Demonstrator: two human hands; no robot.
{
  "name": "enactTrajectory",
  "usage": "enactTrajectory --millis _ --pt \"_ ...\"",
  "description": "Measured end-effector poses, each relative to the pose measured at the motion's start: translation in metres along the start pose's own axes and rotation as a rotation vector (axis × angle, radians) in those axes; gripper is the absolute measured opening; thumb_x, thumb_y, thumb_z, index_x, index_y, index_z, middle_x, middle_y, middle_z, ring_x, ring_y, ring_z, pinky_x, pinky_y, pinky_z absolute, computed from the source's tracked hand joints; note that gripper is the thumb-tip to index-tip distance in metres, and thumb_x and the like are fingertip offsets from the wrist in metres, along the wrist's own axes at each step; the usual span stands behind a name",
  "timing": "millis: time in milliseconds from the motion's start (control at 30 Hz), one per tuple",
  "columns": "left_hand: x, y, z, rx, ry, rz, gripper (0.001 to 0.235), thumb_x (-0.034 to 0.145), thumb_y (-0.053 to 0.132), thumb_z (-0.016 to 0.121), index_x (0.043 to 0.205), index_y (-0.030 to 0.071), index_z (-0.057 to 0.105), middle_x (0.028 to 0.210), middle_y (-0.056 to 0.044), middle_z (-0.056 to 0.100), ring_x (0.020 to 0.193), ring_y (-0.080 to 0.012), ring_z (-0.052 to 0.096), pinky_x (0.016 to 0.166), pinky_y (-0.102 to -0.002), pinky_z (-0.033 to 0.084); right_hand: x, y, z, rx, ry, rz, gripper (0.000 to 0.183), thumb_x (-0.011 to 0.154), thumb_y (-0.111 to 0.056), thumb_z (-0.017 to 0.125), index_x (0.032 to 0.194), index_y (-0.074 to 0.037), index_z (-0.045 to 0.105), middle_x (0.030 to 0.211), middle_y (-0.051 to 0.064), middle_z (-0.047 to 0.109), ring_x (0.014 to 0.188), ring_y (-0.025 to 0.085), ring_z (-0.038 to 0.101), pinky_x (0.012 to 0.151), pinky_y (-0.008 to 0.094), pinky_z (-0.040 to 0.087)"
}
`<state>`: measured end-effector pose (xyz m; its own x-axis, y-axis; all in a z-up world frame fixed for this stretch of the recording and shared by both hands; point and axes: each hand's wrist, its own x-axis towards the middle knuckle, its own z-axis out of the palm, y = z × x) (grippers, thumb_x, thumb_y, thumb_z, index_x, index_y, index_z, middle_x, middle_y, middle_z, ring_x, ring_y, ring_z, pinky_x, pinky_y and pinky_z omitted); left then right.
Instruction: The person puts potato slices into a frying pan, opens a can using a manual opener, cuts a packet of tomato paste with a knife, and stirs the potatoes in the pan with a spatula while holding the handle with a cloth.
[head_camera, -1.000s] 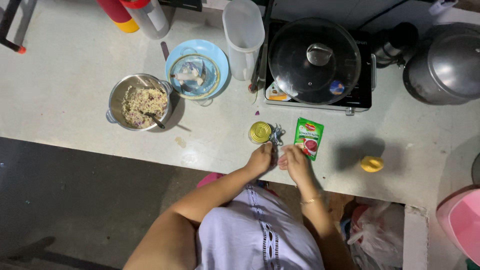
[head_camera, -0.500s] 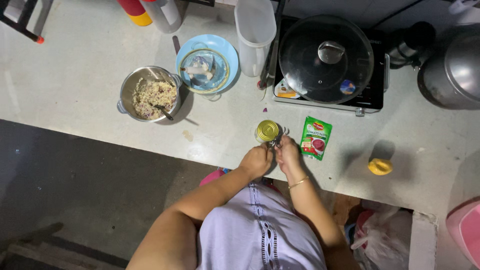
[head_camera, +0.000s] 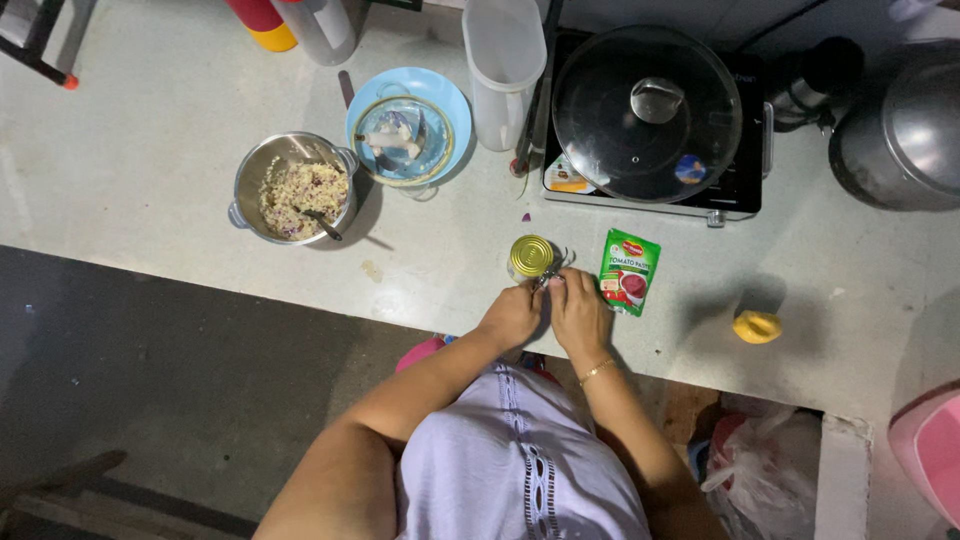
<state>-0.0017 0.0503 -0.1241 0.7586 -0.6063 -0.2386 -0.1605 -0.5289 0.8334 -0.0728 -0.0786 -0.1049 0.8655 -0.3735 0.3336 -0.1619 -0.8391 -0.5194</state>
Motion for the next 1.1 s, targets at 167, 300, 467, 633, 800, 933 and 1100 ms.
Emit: enactTrajectory --millis 167,300,467,633,800,933,1100 --pt "-0.003 -0.001 0.008 0.06 0.005 0.005 0.034 0.102 0.023 0.044 0.107 -0.006 0.061 0.086 -0.035 0.067 0.086 -0.0495 0.068 0.081 -0.056 0.054 -0.002 0.019 0.029 -0.019 0.025 0.055 0.025 0.108 -0.027 0.051 0.101 -0.007 0.064 0.091 0.018 0.069 0.081 0.042 0.067 0.07 0.05 0.054" --pt "-0.003 -0.002 0.006 0.145 -0.058 0.017 0.036 0.104 0.025 0.045 0.105 -0.007 0.06 0.085 -0.034 0.068 0.085 -0.049 0.068 0.081 -0.054 0.055 -0.011 0.037 0.07 0.425 0.044 0.547 0.051 0.115 -0.036 0.039 0.08 -0.006 0.062 0.067 0.012 0.062 0.057 0.03 0.06 0.056 0.042 0.048" --pt "-0.011 -0.004 -0.002 0.242 -0.088 0.088 0.033 0.098 0.024 0.048 0.106 -0.006 0.059 0.092 -0.031 0.07 0.086 -0.0466 0.07 0.077 -0.054 0.056 -0.015 0.067 0.08 1.413 -0.216 1.358 0.047 0.109 -0.045 0.04 0.074 -0.017 0.055 0.057 -0.001 0.053 0.034 0.011 0.037 0.03 0.027 0.025" --pt "-0.008 0.004 -0.004 0.173 -0.089 -0.019 0.033 0.1 0.025 0.047 0.107 -0.005 0.061 0.09 -0.033 0.068 0.087 -0.0484 0.068 0.08 -0.055 0.055 -0.009 0.06 0.044 1.304 -0.402 1.22 0.043 0.107 -0.05 0.04 0.086 -0.015 0.052 0.068 0.006 0.064 0.037 0.013 0.042 0.03 0.026 0.028" --pt "-0.005 0.004 0.0 0.074 -0.007 0.015 0.032 0.099 0.021 0.046 0.104 -0.005 0.063 0.087 -0.036 0.067 0.086 -0.0507 0.067 0.08 -0.057 0.053 -0.012 0.017 0.006 -0.024 -0.041 0.044 0.036 0.105 -0.04 0.049 0.107 -0.006 0.062 0.095 0.019 0.068 0.078 0.041 0.067 0.061 0.049 0.053" --pt "-0.006 -0.001 0.005 0.128 -0.02 -0.001 0.036 0.102 0.025 0.048 0.096 -0.007 0.064 0.086 -0.035 0.067 0.086 -0.0499 0.068 0.081 -0.055 0.055 -0.004 0.02 0.01 -0.21 -0.152 -0.013 0.038 0.103 -0.041 0.05 0.095 -0.006 0.063 0.09 0.019 0.068 0.075 0.041 0.067 0.063 0.051 0.054" --pt "-0.004 -0.007 0.003 0.147 -0.019 0.032 0.032 0.1 0.023 0.049 0.099 -0.007 0.063 0.087 -0.035 0.068 0.086 -0.0495 0.068 0.081 -0.054 0.055 -0.007 0.036 0.063 0.518 0.002 0.634 0.05 0.112 -0.042 0.039 0.084 -0.008 0.063 0.071 0.011 0.062 0.062 0.034 0.061 0.056 0.045 0.049"
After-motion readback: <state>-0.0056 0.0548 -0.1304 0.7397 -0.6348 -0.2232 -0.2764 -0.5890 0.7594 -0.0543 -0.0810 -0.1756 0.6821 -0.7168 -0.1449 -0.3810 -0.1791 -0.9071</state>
